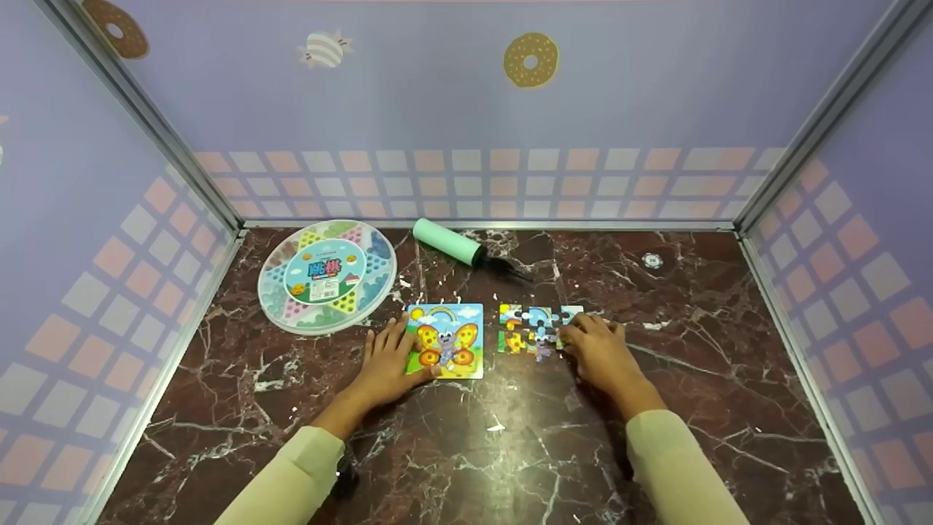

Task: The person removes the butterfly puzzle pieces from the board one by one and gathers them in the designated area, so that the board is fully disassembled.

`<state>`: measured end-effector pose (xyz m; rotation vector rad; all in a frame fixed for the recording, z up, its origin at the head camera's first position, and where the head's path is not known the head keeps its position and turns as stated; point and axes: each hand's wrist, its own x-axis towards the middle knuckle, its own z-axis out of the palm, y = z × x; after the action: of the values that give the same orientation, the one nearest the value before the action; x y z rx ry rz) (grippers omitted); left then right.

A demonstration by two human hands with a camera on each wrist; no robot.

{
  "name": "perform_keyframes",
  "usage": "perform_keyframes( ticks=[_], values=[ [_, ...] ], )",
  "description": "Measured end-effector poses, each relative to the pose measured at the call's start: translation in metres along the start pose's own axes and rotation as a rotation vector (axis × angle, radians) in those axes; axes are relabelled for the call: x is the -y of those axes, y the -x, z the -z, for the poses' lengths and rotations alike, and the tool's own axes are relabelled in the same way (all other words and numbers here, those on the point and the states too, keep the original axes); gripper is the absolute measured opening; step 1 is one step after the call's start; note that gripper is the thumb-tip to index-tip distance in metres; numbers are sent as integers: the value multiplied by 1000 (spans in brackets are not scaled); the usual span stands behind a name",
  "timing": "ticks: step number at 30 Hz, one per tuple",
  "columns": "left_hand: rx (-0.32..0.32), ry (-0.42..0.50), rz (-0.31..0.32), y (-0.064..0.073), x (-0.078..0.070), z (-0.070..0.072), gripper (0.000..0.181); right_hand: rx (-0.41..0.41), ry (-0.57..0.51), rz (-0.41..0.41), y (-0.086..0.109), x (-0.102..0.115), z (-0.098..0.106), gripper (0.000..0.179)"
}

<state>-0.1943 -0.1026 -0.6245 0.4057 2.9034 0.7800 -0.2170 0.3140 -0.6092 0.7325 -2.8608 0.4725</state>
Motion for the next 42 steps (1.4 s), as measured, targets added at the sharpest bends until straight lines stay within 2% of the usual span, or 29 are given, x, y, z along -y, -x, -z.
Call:
perform_keyframes(
  ticks=[6,9,16,23,29,37,42],
  values=[
    [-26,54,-4,-5,13,-15,58,40,5,-39,7,-5,5,25],
    [-35,59,-8,-6,16,-18,61,47,7,-49,10,-7,5,25],
    [-17,48,1,-6,14,-14,61,39,20,-44,12,-8,0,25],
    [-40,49,-20,-5,15,-14,66,39,9,-44,11,-6,-1,24],
    [-36,49,-8,-6,16,-17,63,22,10,-38,11,-4,0,25],
    [-32,61,-22,-5,12,-12,61,32,0,-52,12,-4,0,24],
    [-22,70,-15,-4,14,-13,57,21,10,-43,11,-4,0,24]
  ],
)
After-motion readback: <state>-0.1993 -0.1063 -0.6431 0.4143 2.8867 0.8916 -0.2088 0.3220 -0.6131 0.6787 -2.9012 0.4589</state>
